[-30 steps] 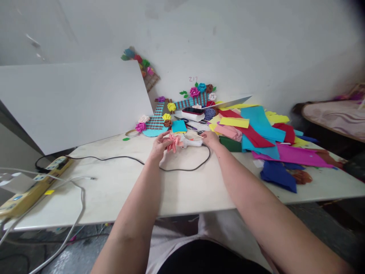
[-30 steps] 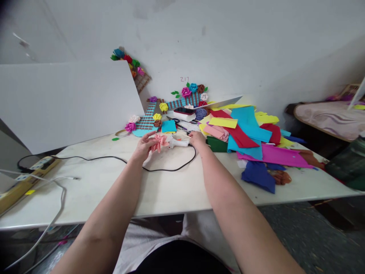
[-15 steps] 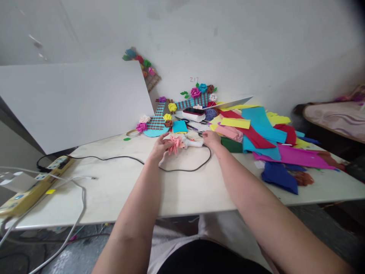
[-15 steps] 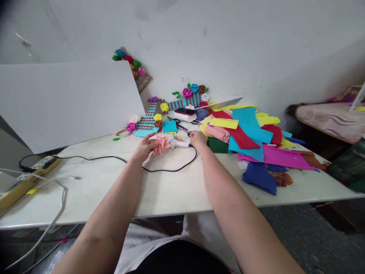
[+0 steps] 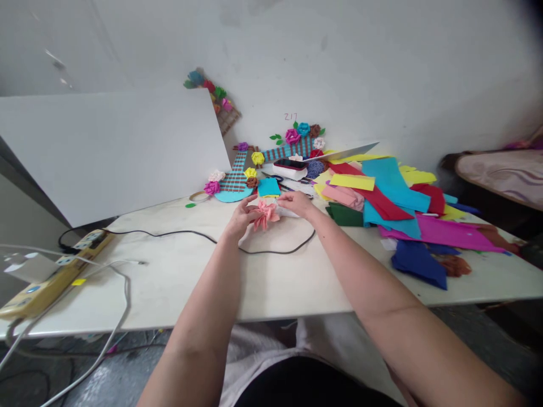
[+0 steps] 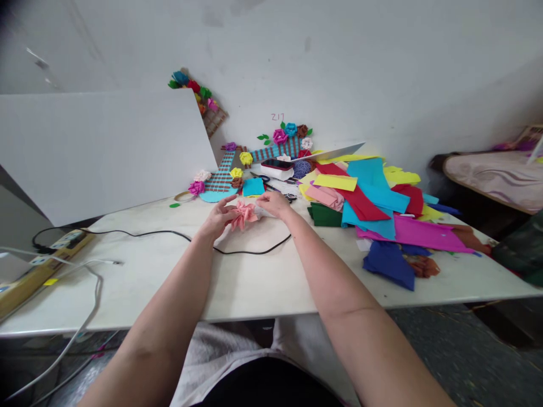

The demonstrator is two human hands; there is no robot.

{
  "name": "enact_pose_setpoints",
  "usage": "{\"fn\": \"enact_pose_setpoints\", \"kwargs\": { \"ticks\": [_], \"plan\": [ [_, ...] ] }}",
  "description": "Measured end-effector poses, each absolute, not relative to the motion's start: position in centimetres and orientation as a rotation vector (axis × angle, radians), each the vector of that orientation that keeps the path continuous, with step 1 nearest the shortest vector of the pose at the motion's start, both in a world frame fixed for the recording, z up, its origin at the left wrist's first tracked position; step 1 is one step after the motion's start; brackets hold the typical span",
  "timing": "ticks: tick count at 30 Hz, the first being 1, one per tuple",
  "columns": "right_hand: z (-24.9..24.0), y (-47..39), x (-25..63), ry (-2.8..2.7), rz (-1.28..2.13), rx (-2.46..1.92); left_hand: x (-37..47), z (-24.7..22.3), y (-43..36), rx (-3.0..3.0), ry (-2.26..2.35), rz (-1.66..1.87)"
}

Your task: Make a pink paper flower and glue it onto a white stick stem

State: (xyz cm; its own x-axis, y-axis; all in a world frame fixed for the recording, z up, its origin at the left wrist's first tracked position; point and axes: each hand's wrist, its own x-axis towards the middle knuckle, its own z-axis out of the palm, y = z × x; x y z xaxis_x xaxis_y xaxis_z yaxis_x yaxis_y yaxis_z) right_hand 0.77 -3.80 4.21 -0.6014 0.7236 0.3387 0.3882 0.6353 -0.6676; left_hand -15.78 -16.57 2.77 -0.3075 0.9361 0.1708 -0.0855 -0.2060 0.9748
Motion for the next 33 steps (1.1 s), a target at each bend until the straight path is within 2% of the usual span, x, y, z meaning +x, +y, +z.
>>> {"fn": "enact_pose_setpoints", "kwargs": {
  "ticks": [4,21,33],
  "plan": [
    [3.9,-4.2,0.1,-2.331,0.815,-0.782,-15.7,2.8,-16.6,1.133,1.22,1.606],
    [4.2,-5.7,-0.3,-2.384,0.383,-0.929,-15.6,2.2,-16.3,1.133,1.309,1.547],
    [5.4,-4.4,-0.6,-2.412,0.487,-0.951,-15.0,4.7,-14.6,0.999,1.505,1.53]
  ]
}}
